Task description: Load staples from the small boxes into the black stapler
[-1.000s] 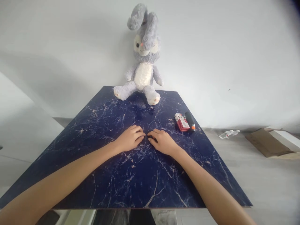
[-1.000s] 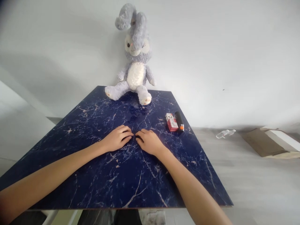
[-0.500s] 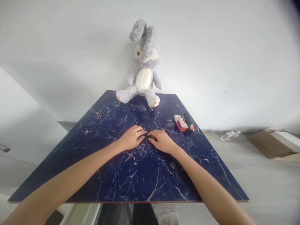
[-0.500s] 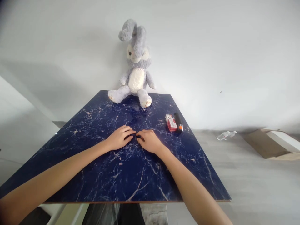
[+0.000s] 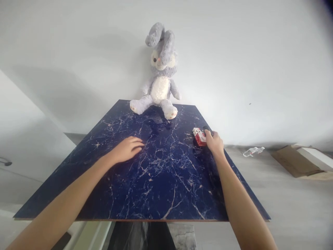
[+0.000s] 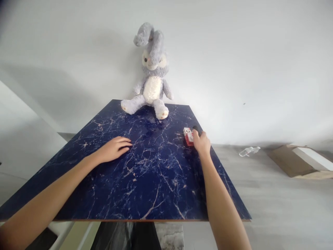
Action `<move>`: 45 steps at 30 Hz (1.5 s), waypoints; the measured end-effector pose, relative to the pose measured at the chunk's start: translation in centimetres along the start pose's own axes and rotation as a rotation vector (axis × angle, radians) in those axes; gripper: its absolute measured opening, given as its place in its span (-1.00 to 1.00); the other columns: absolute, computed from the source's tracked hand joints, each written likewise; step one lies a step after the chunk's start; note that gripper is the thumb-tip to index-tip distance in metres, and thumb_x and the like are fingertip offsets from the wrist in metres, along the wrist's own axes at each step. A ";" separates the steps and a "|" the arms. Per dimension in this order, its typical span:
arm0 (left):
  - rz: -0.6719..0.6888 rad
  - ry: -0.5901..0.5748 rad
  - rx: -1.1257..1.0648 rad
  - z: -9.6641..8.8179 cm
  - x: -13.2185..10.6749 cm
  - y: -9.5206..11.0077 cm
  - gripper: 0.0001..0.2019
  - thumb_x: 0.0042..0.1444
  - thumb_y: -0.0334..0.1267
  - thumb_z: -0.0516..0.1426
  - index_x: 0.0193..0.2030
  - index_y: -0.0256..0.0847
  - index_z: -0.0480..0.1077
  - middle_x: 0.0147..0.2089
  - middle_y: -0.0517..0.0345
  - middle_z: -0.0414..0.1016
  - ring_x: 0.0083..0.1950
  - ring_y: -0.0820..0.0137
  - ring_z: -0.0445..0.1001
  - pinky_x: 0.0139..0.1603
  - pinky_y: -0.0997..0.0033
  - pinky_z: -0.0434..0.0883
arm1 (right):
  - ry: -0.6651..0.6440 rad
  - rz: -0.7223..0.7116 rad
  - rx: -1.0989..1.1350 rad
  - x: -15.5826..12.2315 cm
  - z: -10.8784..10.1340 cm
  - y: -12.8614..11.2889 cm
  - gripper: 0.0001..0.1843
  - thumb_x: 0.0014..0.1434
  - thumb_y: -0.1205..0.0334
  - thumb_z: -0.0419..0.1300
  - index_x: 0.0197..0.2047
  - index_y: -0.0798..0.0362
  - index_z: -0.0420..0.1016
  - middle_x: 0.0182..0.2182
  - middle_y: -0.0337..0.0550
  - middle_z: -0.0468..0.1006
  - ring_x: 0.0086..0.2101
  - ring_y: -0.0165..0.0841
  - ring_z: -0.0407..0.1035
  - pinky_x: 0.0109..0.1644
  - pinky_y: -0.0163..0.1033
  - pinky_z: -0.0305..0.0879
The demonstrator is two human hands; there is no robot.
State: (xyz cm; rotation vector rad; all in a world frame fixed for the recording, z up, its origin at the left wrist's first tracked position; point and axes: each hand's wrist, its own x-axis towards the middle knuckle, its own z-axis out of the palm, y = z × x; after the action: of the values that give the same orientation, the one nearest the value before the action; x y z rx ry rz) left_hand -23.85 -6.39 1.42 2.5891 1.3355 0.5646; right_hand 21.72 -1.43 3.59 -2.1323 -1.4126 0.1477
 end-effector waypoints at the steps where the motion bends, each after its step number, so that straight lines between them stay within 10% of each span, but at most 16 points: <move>1: -0.094 0.027 0.014 -0.9 -0.8 -1.5 -0.59 0.39 0.04 0.01 0.15 -0.01 0.57 0.22 0.03 0.54 0.25 0.10 0.45 0.36 -0.09 0.31 | -0.080 0.032 -0.017 0.6 -0.1 0.7 -0.35 0.31 -0.17 -0.03 0.13 0.16 0.55 -0.01 0.29 0.60 0.00 0.03 0.48 0.01 -0.04 0.31; 8: -0.346 0.082 0.043 -4.0 -2.9 -6.9 -0.52 0.32 0.13 0.00 0.09 -0.06 0.60 0.15 -0.03 0.58 0.14 0.03 0.53 0.25 0.00 0.41 | -0.203 -0.007 0.040 -0.7 1.9 -1.4 -0.45 0.22 -0.20 0.07 -0.09 0.06 0.65 -0.21 0.08 0.67 -0.16 -0.07 0.53 -0.17 -0.15 0.30; 15: -0.256 0.115 0.008 -2.9 -2.3 -6.3 -0.57 0.31 0.05 0.05 0.06 -0.12 0.59 0.13 -0.07 0.58 0.18 0.03 0.50 0.37 -0.10 0.28 | -0.410 -0.197 0.199 -7.0 7.4 -14.2 -0.46 0.14 -0.26 0.21 -0.13 0.05 0.62 -0.21 0.02 0.68 -0.17 -0.10 0.56 -0.14 -0.17 0.36; 24: -0.656 0.433 -0.300 -3.3 -2.6 -8.1 -0.54 0.36 -0.06 -0.03 0.25 -0.17 0.43 0.21 0.00 0.56 0.25 0.11 0.47 0.37 0.06 0.29 | -0.439 -0.257 0.391 -14.7 15.5 -29.5 -0.40 0.38 -0.22 -0.03 -0.05 0.16 0.53 -0.08 0.27 0.60 -0.02 0.04 0.52 0.10 0.05 0.39; 28: -0.646 0.398 -0.266 -3.3 -3.0 -8.8 -0.52 0.29 -0.08 0.05 0.29 -0.14 0.41 0.35 -0.01 0.43 0.40 0.05 0.32 0.45 0.02 0.17 | -0.388 -0.345 0.448 -13.9 16.6 -29.4 -0.44 0.50 0.03 -0.31 0.14 0.12 0.40 0.10 0.21 0.53 0.10 -0.05 0.44 0.20 0.02 0.31; 35: -0.610 0.303 -0.247 -3.9 -3.6 -9.3 -0.43 0.28 -0.02 0.09 0.39 -0.12 0.31 0.40 -0.06 0.34 0.44 0.02 0.25 0.46 -0.03 0.15 | -0.480 -0.584 0.467 -11.4 18.0 -28.4 -0.56 0.21 0.34 0.15 0.16 0.00 0.44 -0.01 -0.09 0.64 0.06 -0.12 0.46 0.23 -0.10 0.29; 45: -0.580 0.248 -0.256 -4.5 -4.8 -11.2 -0.24 0.26 0.16 0.14 0.51 -0.06 0.11 0.52 -0.03 0.17 0.46 0.03 0.26 0.42 0.05 0.24 | -0.353 -0.335 0.596 -9.1 18.3 -26.0 -0.53 0.41 0.29 -0.22 0.20 0.02 0.39 0.00 -0.09 0.65 -0.01 -0.32 0.53 0.13 -0.24 0.35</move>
State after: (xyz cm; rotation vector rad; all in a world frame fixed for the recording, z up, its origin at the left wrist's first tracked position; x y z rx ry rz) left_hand -36.59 -3.88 0.75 1.8483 1.8445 0.8881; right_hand -10.51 5.20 -0.19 -1.4080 -1.6419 0.7423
